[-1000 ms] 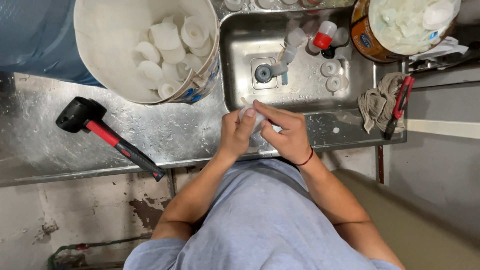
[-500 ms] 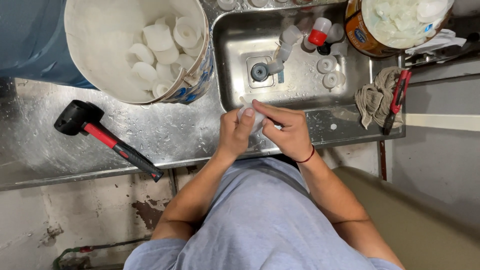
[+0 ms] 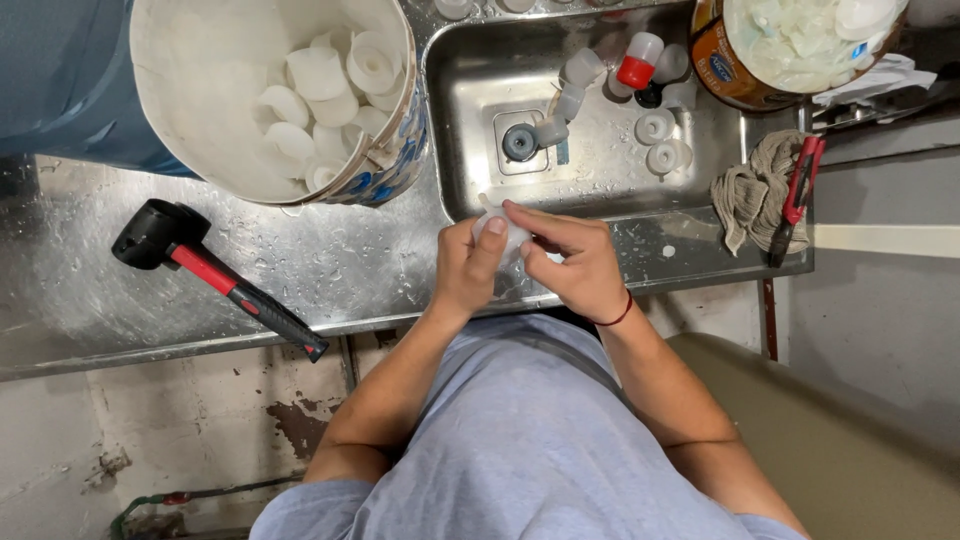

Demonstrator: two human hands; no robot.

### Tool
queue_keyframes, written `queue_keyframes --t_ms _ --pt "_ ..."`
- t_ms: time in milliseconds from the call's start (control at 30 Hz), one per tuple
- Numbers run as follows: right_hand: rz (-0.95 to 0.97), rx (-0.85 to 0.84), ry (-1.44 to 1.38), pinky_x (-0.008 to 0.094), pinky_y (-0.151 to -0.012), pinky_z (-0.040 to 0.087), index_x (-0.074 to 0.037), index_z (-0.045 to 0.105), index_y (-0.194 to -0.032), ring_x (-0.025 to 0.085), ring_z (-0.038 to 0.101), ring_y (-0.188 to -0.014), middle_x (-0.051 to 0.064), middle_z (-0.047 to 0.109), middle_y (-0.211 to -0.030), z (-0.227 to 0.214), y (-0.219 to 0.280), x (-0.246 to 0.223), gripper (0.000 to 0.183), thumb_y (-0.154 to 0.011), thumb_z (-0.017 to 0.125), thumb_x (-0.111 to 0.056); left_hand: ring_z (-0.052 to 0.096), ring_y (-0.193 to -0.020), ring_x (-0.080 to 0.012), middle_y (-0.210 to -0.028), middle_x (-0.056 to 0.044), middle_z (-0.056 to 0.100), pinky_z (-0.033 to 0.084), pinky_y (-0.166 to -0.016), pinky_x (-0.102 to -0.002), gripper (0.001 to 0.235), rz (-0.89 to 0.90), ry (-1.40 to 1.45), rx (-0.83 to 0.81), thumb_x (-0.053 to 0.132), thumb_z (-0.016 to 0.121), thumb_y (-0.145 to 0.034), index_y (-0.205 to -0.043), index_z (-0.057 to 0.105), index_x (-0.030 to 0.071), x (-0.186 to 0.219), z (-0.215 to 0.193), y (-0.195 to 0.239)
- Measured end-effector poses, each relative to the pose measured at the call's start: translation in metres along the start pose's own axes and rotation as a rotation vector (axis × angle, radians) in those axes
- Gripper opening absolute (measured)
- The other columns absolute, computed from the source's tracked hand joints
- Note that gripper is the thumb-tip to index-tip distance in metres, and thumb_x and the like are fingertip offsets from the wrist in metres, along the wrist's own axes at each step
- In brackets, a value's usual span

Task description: The person cleans small white plastic parts in a stainless steel sink. They pick up each part, wipe it with a cloth, and place it into a white bucket. A hammer and a container of white material are visible on the counter.

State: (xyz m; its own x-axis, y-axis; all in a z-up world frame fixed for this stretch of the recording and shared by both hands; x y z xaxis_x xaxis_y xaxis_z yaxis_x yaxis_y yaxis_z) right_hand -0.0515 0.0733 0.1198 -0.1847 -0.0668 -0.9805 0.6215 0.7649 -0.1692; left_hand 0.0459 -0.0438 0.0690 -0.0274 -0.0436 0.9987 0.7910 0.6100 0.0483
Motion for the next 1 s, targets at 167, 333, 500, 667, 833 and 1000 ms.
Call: queue_keyframes --t_ms 167,333,500,667,833,1000 --pt "0.029 0.014 -0.049 0.039 -0.082 0.059 0.002 0.07 -0.115 0.031 0.06 -0.115 0.025 0.07 -0.117 -0.001 0.0 0.003 0.035 -0.081 0.065 0.01 0.034 -0.05 -0.0088 -0.043 0.003 0.036 0.032 -0.047 -0.024 0.054 0.007 -0.01 -0.002 0.044 0.049 -0.098 -0.051 0.04 0.019 0.007 0.0 0.001" --pt "0.028 0.004 -0.052 0.039 -0.082 0.06 0.002 0.071 -0.115 0.032 0.06 -0.115 0.025 0.07 -0.118 -0.001 -0.001 0.002 0.034 -0.082 0.065 0.01 0.033 -0.049 -0.0081 -0.042 0.004 0.036 0.032 -0.046 -0.023 0.054 0.012 -0.015 0.0 0.044 0.049 -0.098 -0.051 0.041 0.019 0.007 -0.003 -0.002" --pt "0.025 0.033 -0.007 0.035 -0.079 0.059 0.003 0.071 -0.114 0.028 0.063 -0.112 0.023 0.071 -0.115 -0.002 0.0 -0.004 0.036 -0.078 0.071 0.007 0.034 -0.046 -0.0081 -0.04 0.002 0.037 0.031 -0.045 -0.023 0.057 0.044 -0.027 -0.001 0.045 0.051 -0.098 -0.049 0.041 0.019 0.012 -0.002 -0.003" --pt "-0.019 0.033 0.063 0.037 -0.08 0.06 0.002 0.072 -0.113 0.032 0.065 -0.111 0.023 0.072 -0.114 -0.005 -0.002 -0.003 0.034 -0.079 0.07 0.007 0.035 -0.047 -0.0092 -0.042 0.002 0.037 0.031 -0.045 -0.025 0.056 0.045 -0.031 -0.002 0.044 0.052 -0.098 -0.05 0.041 0.018 0.016 0.001 -0.003" --pt "-0.058 0.027 0.098 0.04 -0.08 0.06 0.001 0.073 -0.112 0.033 0.066 -0.109 0.023 0.072 -0.113 -0.004 -0.003 -0.002 0.033 -0.08 0.07 0.008 0.035 -0.048 -0.0092 -0.042 0.002 0.036 0.031 -0.046 -0.025 0.055 0.042 -0.037 -0.009 0.044 0.051 -0.098 -0.051 0.041 0.018 0.015 0.0 -0.004" --pt "-0.097 0.04 0.112 0.042 -0.081 0.059 0.003 0.073 -0.111 0.037 0.066 -0.108 0.024 0.072 -0.11 -0.003 -0.004 -0.002 0.03 -0.082 0.068 0.008 0.034 -0.048 -0.0095 -0.041 0.003 0.034 0.031 -0.046 -0.025 0.056 -0.001 -0.041 -0.012 0.046 0.051 -0.097 -0.05 0.04 0.018 0.014 0.0 -0.005"
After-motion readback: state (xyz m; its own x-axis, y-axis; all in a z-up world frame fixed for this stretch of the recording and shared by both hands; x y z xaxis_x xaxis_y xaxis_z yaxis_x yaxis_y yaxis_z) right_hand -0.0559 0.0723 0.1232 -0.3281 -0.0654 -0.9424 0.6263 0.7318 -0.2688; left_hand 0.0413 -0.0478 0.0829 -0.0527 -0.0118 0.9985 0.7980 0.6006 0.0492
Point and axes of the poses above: each hand's wrist, its own y-axis away from the middle knuckle, its own z-axis out of the palm, x = y × z, the point moved 1 cm from there along -y, towards the middle knuckle
